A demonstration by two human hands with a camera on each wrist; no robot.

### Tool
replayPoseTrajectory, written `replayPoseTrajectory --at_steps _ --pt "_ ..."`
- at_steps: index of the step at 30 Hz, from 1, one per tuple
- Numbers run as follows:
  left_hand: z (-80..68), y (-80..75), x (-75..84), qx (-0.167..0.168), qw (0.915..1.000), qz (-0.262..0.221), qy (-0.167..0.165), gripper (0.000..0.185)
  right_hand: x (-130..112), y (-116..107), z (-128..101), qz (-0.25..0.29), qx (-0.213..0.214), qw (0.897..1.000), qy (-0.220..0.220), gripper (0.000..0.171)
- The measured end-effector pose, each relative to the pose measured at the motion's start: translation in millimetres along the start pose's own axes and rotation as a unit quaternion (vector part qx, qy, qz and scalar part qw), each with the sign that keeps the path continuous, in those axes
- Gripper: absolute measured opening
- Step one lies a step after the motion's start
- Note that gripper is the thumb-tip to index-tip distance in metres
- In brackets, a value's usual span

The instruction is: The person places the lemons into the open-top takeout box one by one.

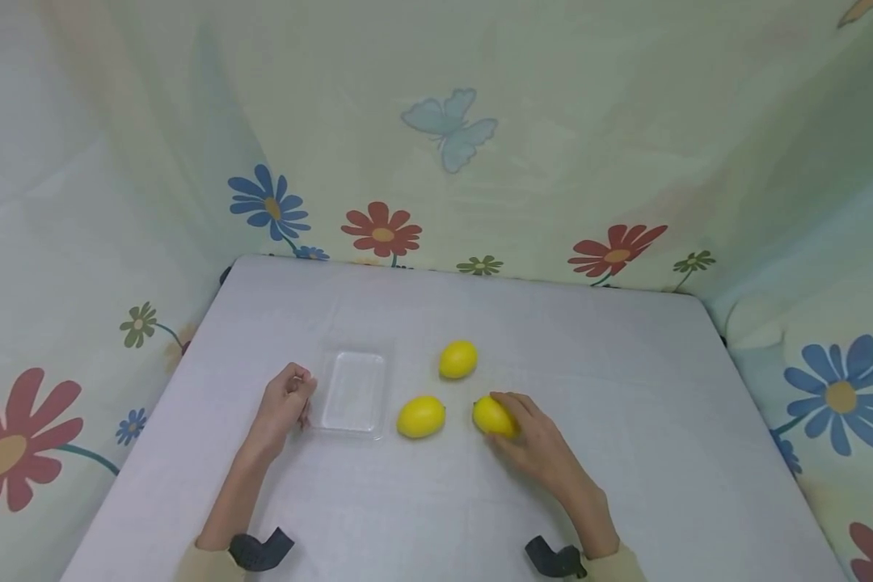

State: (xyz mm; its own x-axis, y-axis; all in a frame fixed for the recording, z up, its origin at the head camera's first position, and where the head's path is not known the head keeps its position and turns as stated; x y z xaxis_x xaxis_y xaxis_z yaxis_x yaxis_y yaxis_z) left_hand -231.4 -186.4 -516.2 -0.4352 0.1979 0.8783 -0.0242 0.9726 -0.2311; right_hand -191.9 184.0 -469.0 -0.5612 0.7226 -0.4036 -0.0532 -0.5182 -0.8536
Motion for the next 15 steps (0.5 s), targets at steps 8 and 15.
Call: replayPoseTrajectory --at_steps 8,15 --pt "-0.5 -0.9 0.8 -0.010 0.9999 -0.006 -0.003 0.018 2 3 0 -0.005 0.011 1.000 0.003 0.063" --pt "0.1 -2.8 0.3 -0.012 0.9997 -0.020 -0.001 0.019 -9 -8 2 -0.012 0.037 0.999 -0.021 0.068"
Point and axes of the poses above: each hand's wrist, its own z-axis towards the middle knuckle, its own y-axis out of the palm, x = y × z, the point moved 10 cm from there along z, towards the middle knuckle, and after that the axes turned 11 degrees about -y, right-handed, at the moved point
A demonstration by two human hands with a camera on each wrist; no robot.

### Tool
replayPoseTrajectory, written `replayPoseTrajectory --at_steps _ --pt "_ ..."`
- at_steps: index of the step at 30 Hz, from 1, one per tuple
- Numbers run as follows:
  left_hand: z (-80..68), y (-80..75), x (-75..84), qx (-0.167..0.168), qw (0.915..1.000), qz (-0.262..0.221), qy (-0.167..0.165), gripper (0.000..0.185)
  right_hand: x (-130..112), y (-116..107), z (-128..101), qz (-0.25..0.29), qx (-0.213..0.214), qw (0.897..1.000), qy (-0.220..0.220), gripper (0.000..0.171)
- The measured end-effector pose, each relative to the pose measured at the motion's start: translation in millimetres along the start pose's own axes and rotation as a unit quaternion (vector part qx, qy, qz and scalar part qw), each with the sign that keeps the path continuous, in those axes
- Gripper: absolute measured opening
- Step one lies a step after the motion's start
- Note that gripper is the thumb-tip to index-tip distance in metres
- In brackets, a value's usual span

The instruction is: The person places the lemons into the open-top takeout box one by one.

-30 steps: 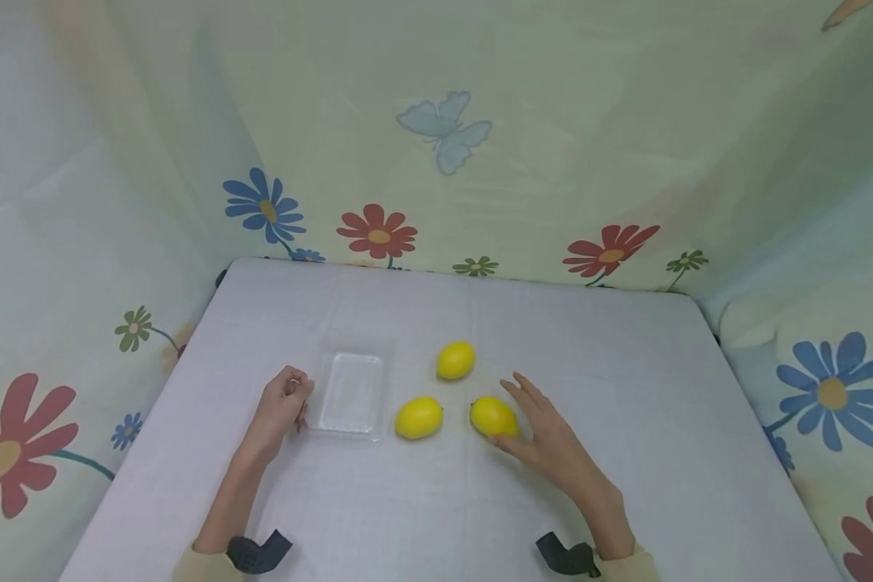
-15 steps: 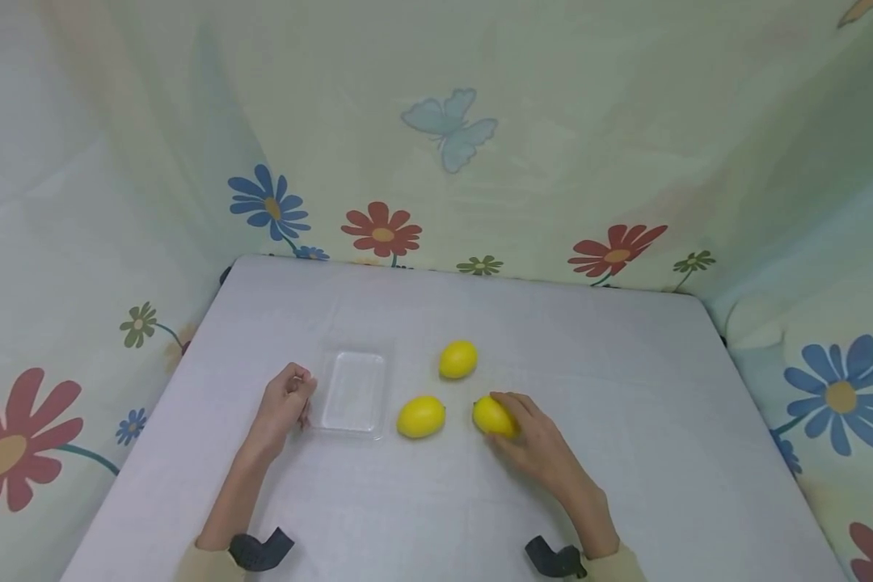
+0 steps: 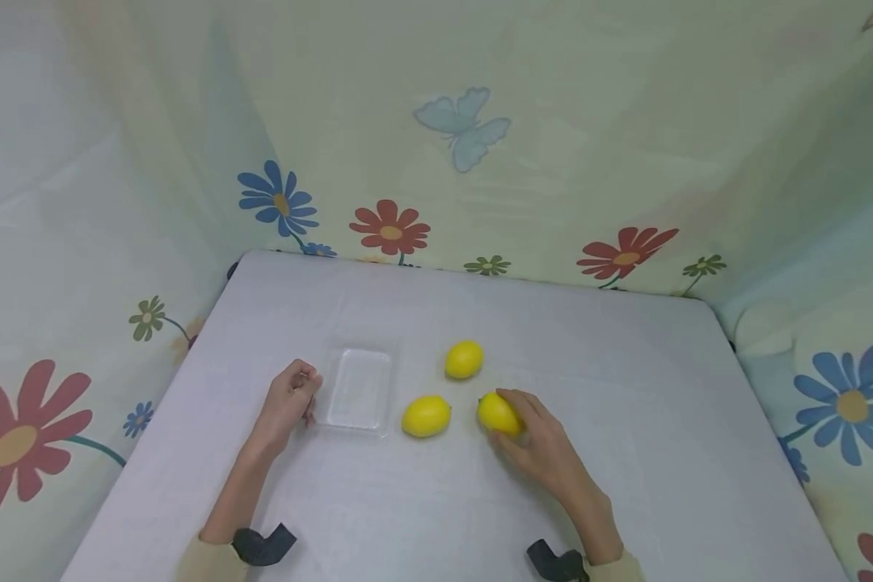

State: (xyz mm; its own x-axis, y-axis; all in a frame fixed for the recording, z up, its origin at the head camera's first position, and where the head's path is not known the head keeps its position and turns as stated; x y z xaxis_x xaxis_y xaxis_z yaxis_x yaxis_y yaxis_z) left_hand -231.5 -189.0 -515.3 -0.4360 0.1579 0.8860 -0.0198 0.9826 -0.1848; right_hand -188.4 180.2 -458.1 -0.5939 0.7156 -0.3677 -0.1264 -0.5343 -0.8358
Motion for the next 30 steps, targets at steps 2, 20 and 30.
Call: replayPoseTrajectory --at_steps 2,20,30 --pt "0.0 0.5 0.7 -0.002 1.0000 -0.003 0.002 0.018 -4 -5 3 -0.001 0.008 1.000 -0.009 0.070" --pt "1.6 -0.2 2.0 -0.007 0.9999 -0.005 0.010 0.017 -87 23 79 0.128 -0.003 0.984 -0.121 0.060" --pt "1.8 -0.7 0.3 0.005 0.9997 -0.024 0.006 0.016 -124 76 117 0.151 -0.085 0.978 -0.114 0.058"
Point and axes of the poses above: each hand's wrist, its own z-axis towards the middle knuckle, its own y-axis out of the palm, x = y × z, the point moved 10 cm from there along z, towards the middle knuckle, and after that the axes turned 11 degrees about -y, right-handed, at the moved point
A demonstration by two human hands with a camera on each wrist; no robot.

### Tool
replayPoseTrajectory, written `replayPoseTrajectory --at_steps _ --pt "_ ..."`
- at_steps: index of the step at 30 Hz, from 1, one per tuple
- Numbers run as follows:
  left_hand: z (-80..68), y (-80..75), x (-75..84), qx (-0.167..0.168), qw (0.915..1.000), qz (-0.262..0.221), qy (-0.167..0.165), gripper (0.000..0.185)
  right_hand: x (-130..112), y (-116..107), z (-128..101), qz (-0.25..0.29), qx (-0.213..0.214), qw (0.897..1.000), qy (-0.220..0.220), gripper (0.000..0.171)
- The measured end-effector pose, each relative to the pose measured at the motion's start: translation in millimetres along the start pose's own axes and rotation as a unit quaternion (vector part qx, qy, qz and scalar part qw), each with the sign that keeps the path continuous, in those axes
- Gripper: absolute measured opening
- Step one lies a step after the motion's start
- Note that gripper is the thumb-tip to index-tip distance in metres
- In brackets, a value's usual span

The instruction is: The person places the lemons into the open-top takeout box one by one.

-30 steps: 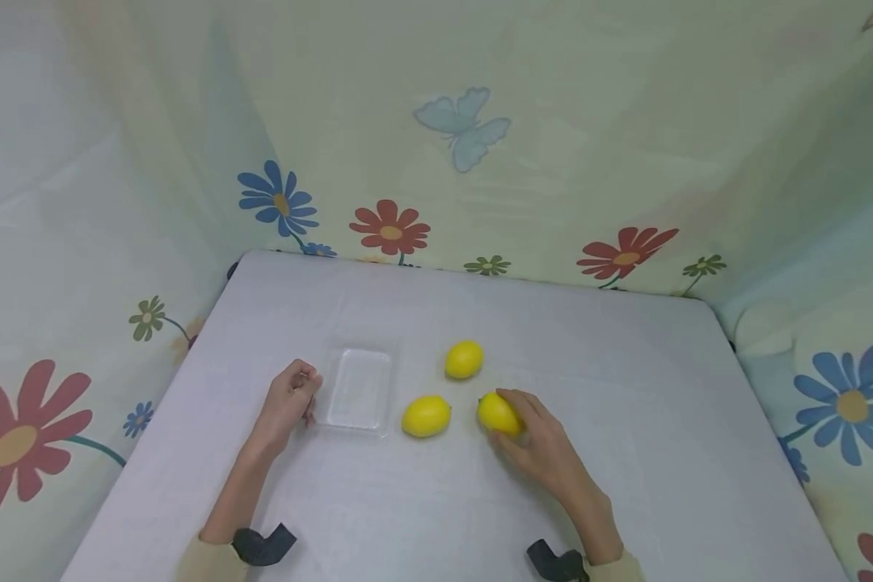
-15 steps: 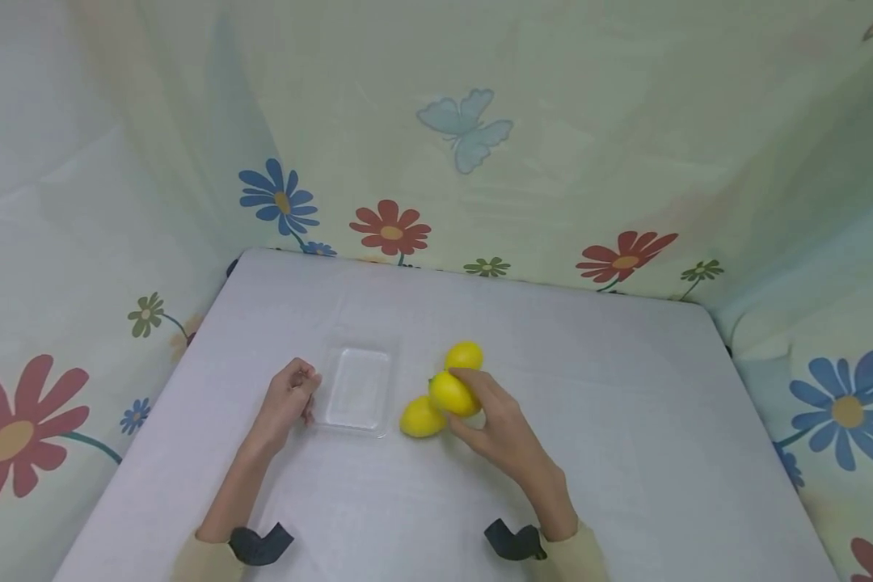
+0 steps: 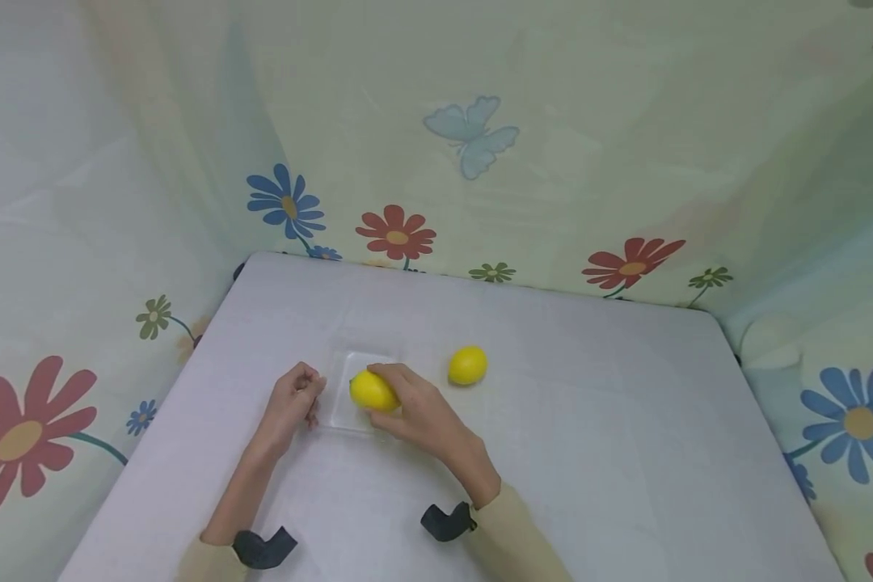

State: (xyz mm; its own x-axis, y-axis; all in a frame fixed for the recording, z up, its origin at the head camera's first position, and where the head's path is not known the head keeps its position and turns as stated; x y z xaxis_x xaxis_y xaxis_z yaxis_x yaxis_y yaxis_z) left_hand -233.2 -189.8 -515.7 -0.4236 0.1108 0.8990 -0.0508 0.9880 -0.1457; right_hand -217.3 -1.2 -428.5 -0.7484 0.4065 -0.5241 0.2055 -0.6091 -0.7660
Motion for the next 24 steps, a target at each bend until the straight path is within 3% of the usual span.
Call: replayPoseTrajectory --at_steps 6,12,16,21,24 --pt "2.5 -2.2 -3.4 0.005 1.0000 0.002 0.002 0.018 4 35 21 -0.029 -0.068 0.997 0.033 0.056" --pt "0.9 2.9 -4.4 0.004 0.9999 -0.007 0.010 0.017 9 59 24 -0.051 -0.123 0.989 0.057 0.052" --pt "0.4 5.4 -2.1 0.002 0.9999 0.004 0.013 0.016 11 65 23 -0.064 -0.137 0.987 0.060 0.051" --pt "-1.5 -5.8 1.6 0.020 0.9996 0.016 0.013 0.015 3 73 30 -0.070 -0.147 0.986 0.030 0.050" --pt "-1.8 -5.1 1.8 0.014 0.9996 0.020 0.011 0.014 -1 70 29 -0.082 -0.144 0.986 0.018 0.049"
Point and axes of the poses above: each hand's wrist, its own z-axis towards the middle knuckle, its own y-axis out of the palm, x = y × z, the point moved 10 cm from there along z, towards the middle knuckle, and after that the axes turned 11 degrees about -y, right-handed, at the moved point
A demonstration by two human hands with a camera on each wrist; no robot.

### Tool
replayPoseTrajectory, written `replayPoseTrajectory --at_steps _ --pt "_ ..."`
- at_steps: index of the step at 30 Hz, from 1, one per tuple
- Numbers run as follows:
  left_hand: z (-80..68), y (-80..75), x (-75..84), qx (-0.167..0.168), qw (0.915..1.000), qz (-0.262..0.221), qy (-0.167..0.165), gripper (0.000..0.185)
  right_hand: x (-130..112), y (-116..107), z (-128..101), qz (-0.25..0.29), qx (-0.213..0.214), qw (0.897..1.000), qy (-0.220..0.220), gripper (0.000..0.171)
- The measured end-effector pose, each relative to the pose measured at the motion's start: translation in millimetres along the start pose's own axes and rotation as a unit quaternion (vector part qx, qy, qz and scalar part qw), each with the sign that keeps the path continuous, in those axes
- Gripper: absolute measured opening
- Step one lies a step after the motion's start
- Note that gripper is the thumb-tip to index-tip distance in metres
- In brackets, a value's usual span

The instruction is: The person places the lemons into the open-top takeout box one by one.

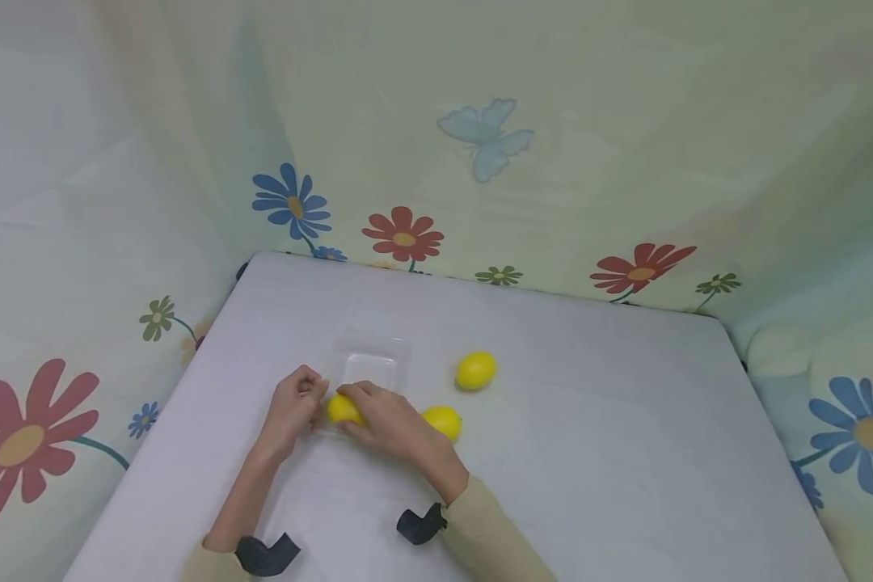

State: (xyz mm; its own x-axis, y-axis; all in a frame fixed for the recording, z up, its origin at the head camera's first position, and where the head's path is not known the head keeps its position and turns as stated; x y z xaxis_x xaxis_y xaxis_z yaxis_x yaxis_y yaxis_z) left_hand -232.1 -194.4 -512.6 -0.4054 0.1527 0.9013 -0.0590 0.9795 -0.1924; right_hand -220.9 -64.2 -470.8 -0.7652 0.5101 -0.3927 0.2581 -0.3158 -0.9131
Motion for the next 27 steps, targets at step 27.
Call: replayPoseTrajectory --at_steps 27 --pt "2.7 -1.9 -4.6 -0.009 0.9999 -0.006 0.000 0.017 41 -41 -117 -0.028 0.074 0.995 0.059 0.055"
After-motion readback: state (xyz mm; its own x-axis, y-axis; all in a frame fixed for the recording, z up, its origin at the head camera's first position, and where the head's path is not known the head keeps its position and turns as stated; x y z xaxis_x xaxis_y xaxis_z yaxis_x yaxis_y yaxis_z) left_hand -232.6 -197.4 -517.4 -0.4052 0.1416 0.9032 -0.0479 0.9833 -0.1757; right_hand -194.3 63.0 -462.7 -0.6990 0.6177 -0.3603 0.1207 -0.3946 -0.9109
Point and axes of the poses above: each hand's wrist, its own z-axis towards the middle knuckle, its own y-axis out of the palm, x = y × z, the point moved 10 cm from there along z, towards the middle knuckle, and after that the axes turned 11 degrees about -y, right-handed, at the moved point
